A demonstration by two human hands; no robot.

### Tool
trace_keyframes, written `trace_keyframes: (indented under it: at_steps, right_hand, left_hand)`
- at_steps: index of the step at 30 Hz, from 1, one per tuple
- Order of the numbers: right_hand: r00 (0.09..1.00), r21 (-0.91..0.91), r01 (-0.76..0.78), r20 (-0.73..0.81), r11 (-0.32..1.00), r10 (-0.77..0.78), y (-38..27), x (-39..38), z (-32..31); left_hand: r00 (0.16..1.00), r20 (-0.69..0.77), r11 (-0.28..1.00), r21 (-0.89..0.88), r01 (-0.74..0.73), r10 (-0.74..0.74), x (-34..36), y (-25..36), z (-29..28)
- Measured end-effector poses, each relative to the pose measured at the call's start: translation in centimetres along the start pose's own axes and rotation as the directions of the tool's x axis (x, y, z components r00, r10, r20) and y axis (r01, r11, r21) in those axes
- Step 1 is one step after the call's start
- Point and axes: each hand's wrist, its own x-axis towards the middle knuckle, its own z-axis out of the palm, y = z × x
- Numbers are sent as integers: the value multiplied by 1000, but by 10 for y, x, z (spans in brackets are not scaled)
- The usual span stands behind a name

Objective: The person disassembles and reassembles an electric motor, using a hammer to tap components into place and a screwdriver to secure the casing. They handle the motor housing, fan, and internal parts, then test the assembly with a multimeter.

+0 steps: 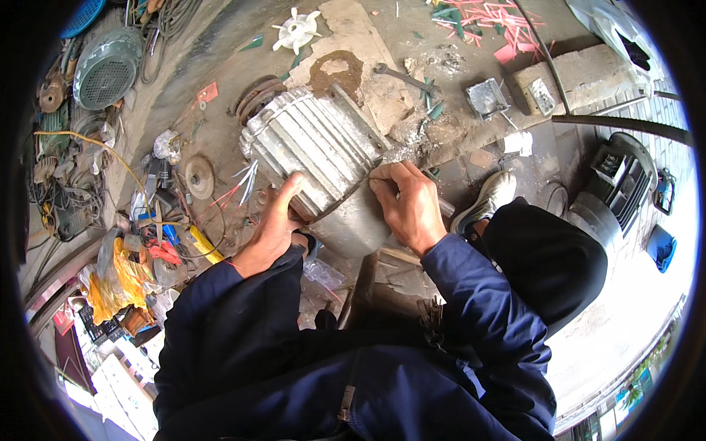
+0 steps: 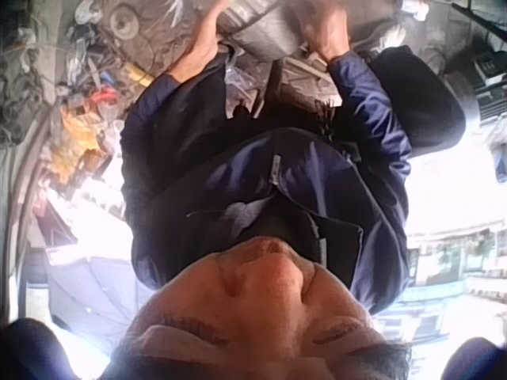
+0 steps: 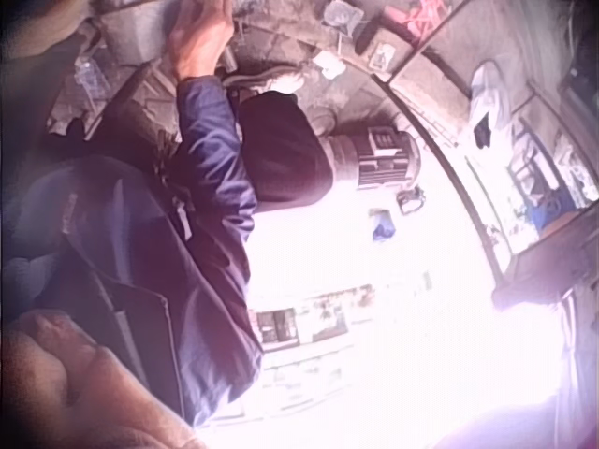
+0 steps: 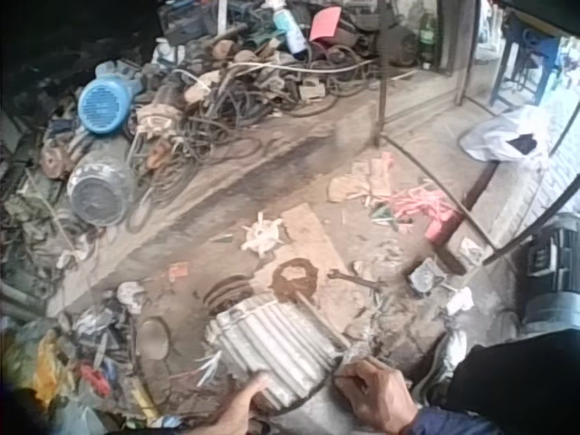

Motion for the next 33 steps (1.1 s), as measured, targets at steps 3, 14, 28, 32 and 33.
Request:
trace_keyframes:
  at_steps: [3,14,28,32,33]
  right_hand:
    - [993,87,-108,48,990,104,1,1,-3]
    - [999,17,41,-12,999,-40,7,3,-1]
    - [993,-61,117,4,991,-117,9,2,2]
    - [986,-95,161,-24,982,-164,8,2,4]
    - [984,-117,170,-23,978,-174,8,2,4]
  left_hand:
    - [1000,13,1000,17,12,-12,5,-4,-6]
    - [1000,15,999,29,16,-16,5,-4,-8]
    - [1000,9,998,55,17,-17,10,-7,-11]
    - [1000,5,999,49,19,-19,8,-6,-10]
    - [1000,13,998,58,24,-25,8,-6,-9]
